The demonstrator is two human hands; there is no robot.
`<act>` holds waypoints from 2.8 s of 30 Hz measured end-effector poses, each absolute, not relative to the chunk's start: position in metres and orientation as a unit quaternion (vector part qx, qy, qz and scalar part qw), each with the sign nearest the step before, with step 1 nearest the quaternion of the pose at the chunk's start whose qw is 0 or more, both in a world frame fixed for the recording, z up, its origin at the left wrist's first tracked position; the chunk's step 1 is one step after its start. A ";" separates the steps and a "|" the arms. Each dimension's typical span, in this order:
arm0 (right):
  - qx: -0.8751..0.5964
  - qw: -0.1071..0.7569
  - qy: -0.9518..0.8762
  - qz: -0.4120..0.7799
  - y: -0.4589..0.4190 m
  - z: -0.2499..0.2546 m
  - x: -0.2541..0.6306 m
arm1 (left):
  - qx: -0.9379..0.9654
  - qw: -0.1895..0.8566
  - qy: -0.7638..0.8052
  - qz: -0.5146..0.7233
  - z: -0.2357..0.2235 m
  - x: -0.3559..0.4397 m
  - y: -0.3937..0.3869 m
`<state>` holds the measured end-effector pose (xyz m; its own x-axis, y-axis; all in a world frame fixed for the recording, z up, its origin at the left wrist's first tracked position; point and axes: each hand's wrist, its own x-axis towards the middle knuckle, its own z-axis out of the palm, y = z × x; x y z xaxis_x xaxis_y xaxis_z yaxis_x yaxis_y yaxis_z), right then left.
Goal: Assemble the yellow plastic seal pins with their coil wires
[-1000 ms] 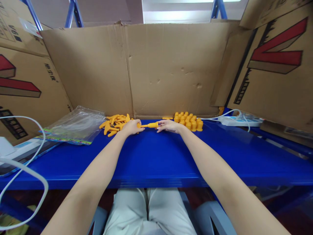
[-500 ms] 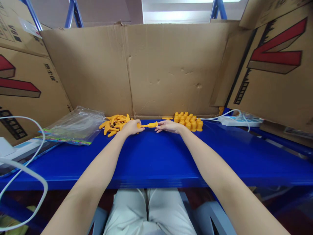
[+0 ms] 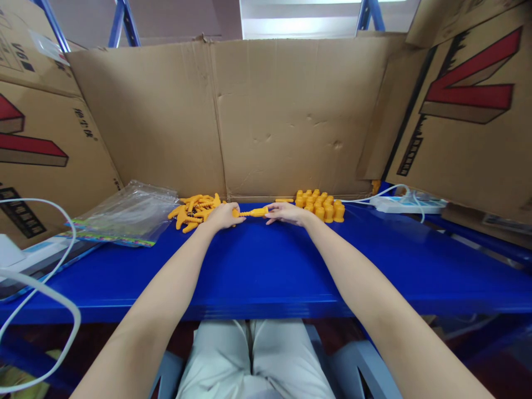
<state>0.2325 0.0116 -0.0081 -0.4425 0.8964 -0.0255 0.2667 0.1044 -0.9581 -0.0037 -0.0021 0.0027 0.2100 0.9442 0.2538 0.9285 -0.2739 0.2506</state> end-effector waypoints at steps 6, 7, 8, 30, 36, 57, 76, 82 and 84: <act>-0.439 0.294 -0.689 0.497 0.016 -0.011 0.233 | 0.778 0.025 0.600 0.184 0.003 -0.003 -0.003; -0.438 0.292 -0.691 0.496 0.016 -0.011 0.233 | 0.779 0.023 0.599 0.183 0.004 -0.003 -0.003; -0.436 0.292 -0.691 0.497 0.016 -0.011 0.233 | 0.780 0.021 0.598 0.181 0.004 -0.003 -0.003; -0.456 0.312 -0.671 0.494 0.011 -0.006 0.229 | 0.779 0.019 0.603 0.169 0.003 -0.003 -0.002; -0.432 0.318 -0.684 0.494 0.012 -0.008 0.230 | 0.782 0.012 0.599 0.172 0.003 -0.004 -0.001; -0.367 0.428 -0.540 0.625 0.015 -0.007 0.222 | 0.809 0.047 0.545 0.214 -0.004 -0.008 0.004; -0.489 0.188 -0.841 -0.135 0.025 -0.028 0.233 | 0.802 0.021 0.563 0.196 -0.007 -0.008 0.008; -0.554 0.138 -0.811 -0.131 0.025 -0.030 0.236 | 0.806 0.021 0.564 0.181 -0.005 -0.007 0.007; -0.560 0.150 -0.806 -0.120 0.024 -0.030 0.237 | 0.807 0.021 0.565 0.174 -0.004 -0.008 0.007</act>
<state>0.2372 0.0244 -0.0303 -0.3284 0.8667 0.3755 0.9385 0.3444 0.0259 -0.0075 0.0066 -0.0041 0.3022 0.9180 0.2569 0.9035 -0.3618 0.2298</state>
